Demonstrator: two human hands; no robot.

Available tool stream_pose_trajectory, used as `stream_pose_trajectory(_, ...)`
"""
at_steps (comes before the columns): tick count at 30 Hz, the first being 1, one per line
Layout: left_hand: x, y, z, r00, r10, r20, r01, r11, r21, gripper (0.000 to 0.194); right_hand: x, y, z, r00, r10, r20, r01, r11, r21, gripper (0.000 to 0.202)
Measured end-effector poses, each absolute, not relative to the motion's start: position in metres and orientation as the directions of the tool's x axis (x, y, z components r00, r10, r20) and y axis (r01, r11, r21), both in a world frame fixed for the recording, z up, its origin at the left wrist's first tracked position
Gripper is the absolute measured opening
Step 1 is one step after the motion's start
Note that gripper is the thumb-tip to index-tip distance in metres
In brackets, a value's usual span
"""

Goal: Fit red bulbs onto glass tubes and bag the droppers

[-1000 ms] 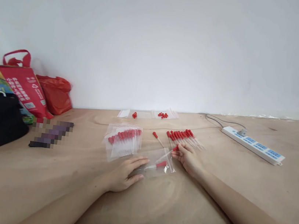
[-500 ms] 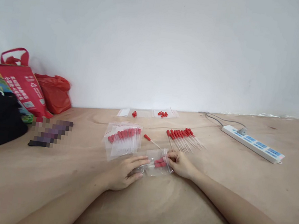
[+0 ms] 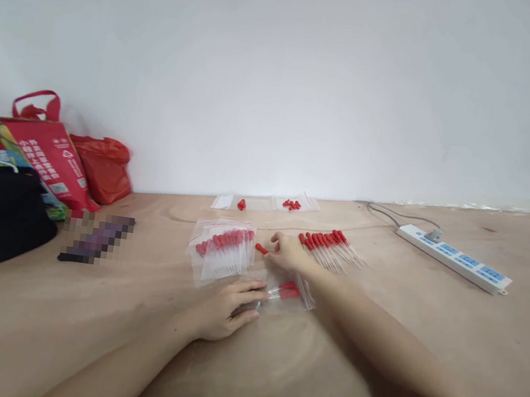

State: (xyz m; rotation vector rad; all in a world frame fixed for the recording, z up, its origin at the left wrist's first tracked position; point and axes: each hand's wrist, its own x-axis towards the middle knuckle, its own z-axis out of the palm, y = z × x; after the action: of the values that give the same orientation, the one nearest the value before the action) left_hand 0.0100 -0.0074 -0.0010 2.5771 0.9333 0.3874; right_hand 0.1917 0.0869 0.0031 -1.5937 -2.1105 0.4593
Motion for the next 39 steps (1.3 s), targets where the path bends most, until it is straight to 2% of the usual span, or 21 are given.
stream_pose_trajectory(3, 0.01, -0.007, -0.001, 0.745, 0.653, 0.138, 0.546, -0.716, 0.435, 0.037, 0.172, 0.096, 0.003, -0.246, 0.965, 0.09, 0.832, 0.258, -0.492, 0.037)
stream_pose_trajectory(6, 0.009, -0.008, -0.002, 0.747, 0.65, 0.143, 0.541, -0.718, 0.438, 0.037, 0.175, 0.099, 0.01, -0.266, 0.953, 0.145, 0.812, 0.302, -0.499, 0.039)
stream_pose_trajectory(9, 0.01, -0.009, -0.001, 0.738, 0.66, 0.14, 0.55, -0.709, 0.44, 0.037, 0.202, 0.1, 0.017, -0.236, 0.922, 0.307, 0.762, 0.372, -0.53, 0.045)
stream_pose_trajectory(11, 0.01, -0.009, 0.0, 0.734, 0.666, 0.134, 0.56, -0.704, 0.437, 0.037, 0.229, 0.097, 0.017, -0.081, 0.848, 0.523, 0.644, 0.445, -0.622, 0.046)
stream_pose_trajectory(12, 0.01, -0.01, 0.0, 0.733, 0.668, 0.13, 0.563, -0.703, 0.435, 0.037, 0.243, 0.094, 0.014, 0.023, 0.83, 0.557, 0.599, 0.435, -0.673, 0.047)
stream_pose_trajectory(15, 0.01, -0.009, -0.001, 0.735, 0.667, 0.121, 0.565, -0.702, 0.433, 0.037, 0.276, 0.079, -0.002, 0.249, 0.842, 0.478, 0.464, 0.329, -0.822, 0.042)
stream_pose_trajectory(18, 0.009, -0.007, -0.002, 0.737, 0.665, 0.122, 0.562, -0.703, 0.435, 0.037, 0.288, 0.061, -0.018, 0.305, 0.887, 0.346, 0.294, 0.258, -0.92, 0.037)
stream_pose_trajectory(25, 0.008, -0.007, -0.003, 0.735, 0.665, 0.134, 0.557, -0.705, 0.44, 0.036, 0.263, 0.043, -0.03, 0.29, 0.94, 0.178, 0.109, 0.152, -0.982, 0.027)
stream_pose_trajectory(30, 0.009, -0.008, -0.002, 0.725, 0.679, 0.115, 0.569, -0.685, 0.455, 0.036, 0.249, 0.033, -0.03, 0.166, 0.981, 0.1, -0.124, 0.122, -0.985, 0.025)
stream_pose_trajectory(32, 0.009, -0.009, 0.0, 0.719, 0.686, 0.112, 0.575, -0.677, 0.459, 0.036, 0.247, 0.027, -0.026, 0.051, 0.995, 0.081, -0.135, 0.088, -0.987, 0.03)
stream_pose_trajectory(34, 0.01, -0.009, 0.001, 0.714, 0.691, 0.112, 0.578, -0.673, 0.462, 0.037, 0.248, 0.022, -0.023, -0.051, 0.997, 0.063, -0.078, 0.059, -0.995, 0.035)
stream_pose_trajectory(39, 0.009, -0.009, 0.001, 0.718, 0.688, 0.108, 0.583, -0.679, 0.446, 0.037, 0.254, 0.024, -0.023, -0.165, 0.985, 0.049, 0.059, 0.059, -0.997, 0.032)
